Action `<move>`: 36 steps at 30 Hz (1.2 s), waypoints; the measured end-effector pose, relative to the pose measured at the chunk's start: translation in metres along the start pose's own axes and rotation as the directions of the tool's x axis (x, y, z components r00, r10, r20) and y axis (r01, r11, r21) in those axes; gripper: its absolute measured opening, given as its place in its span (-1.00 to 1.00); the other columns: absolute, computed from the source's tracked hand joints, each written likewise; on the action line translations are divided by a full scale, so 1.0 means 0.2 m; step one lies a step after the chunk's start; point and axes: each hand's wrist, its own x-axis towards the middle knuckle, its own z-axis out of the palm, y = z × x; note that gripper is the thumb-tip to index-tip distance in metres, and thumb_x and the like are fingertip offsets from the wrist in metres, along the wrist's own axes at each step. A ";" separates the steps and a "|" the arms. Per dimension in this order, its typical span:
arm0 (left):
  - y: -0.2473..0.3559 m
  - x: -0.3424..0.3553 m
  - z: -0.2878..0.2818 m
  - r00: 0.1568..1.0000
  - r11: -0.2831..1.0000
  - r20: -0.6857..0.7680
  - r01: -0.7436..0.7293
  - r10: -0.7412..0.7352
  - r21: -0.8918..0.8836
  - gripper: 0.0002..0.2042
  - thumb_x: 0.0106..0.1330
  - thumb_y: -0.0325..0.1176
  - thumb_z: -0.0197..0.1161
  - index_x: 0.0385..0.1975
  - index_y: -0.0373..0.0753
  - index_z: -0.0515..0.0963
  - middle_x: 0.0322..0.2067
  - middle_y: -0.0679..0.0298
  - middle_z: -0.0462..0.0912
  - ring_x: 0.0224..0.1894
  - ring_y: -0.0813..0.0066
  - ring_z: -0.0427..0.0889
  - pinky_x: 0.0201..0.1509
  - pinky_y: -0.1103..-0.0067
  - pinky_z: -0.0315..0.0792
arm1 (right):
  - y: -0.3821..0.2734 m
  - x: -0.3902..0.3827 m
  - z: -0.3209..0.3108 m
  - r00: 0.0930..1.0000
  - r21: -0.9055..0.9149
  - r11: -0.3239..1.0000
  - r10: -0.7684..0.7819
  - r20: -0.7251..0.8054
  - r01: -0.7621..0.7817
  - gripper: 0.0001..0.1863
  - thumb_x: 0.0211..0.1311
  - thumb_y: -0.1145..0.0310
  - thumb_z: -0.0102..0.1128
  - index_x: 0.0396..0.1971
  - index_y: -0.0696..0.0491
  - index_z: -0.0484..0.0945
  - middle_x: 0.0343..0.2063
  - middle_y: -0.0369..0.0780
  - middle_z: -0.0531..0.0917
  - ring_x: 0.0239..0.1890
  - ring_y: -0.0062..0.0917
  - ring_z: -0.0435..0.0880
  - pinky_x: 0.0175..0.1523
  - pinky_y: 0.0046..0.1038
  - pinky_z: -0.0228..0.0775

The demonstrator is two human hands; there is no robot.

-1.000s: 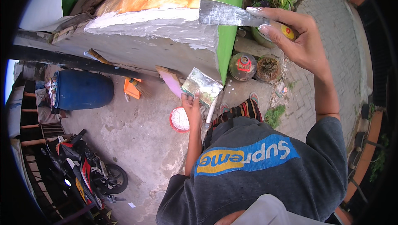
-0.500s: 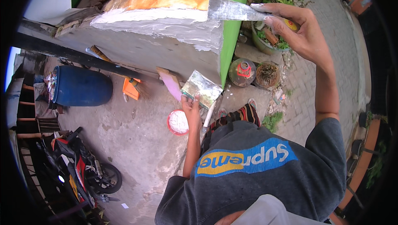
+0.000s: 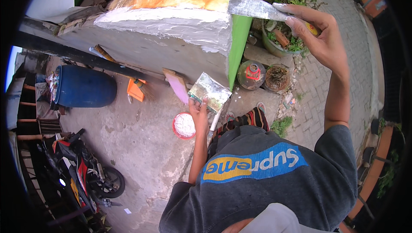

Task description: The person uses a putty knife to scoop white plaster from a bucket and applies it to a vertical wall surface. They repeatedly smooth the plaster along the wall edge, occasionally scraping excess material back onto a metal hawk held in the other hand.

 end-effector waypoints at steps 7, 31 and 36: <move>-0.01 0.02 -0.01 1.000 1.000 0.027 0.008 -0.007 -0.025 -0.69 0.35 -0.44 0.14 0.03 -0.29 0.28 -0.15 0.22 0.57 -0.24 0.65 0.52 -0.35 0.71 0.39 | -0.07 0.03 0.05 0.999 0.036 0.999 0.025 0.024 -0.026 -0.70 0.31 0.38 0.12 -0.04 0.21 0.58 -0.32 -0.21 0.69 -0.26 -0.73 0.54 -0.12 -0.58 0.40; -0.02 0.02 0.00 1.000 0.999 0.011 0.013 -0.012 -0.044 -0.65 0.34 -0.46 0.15 0.09 -0.29 0.28 -0.11 0.20 0.57 -0.19 0.62 0.53 -0.29 0.69 0.42 | -0.03 0.04 0.04 0.996 -0.149 0.986 -0.083 -0.026 0.078 -0.70 0.32 0.37 0.10 -0.04 0.20 0.58 -0.51 -0.27 0.63 -0.43 -0.76 0.48 -0.33 -0.63 0.35; -0.02 0.02 -0.01 1.000 0.999 0.026 0.014 -0.012 -0.050 -0.65 0.35 -0.45 0.15 0.08 -0.29 0.28 -0.12 0.21 0.58 -0.21 0.63 0.54 -0.30 0.69 0.43 | -0.06 -0.05 0.07 0.989 0.139 0.988 0.084 -0.120 -0.068 -0.69 0.32 0.38 0.10 0.00 0.19 0.55 -0.49 -0.32 0.61 -0.45 -0.78 0.48 -0.41 -0.68 0.30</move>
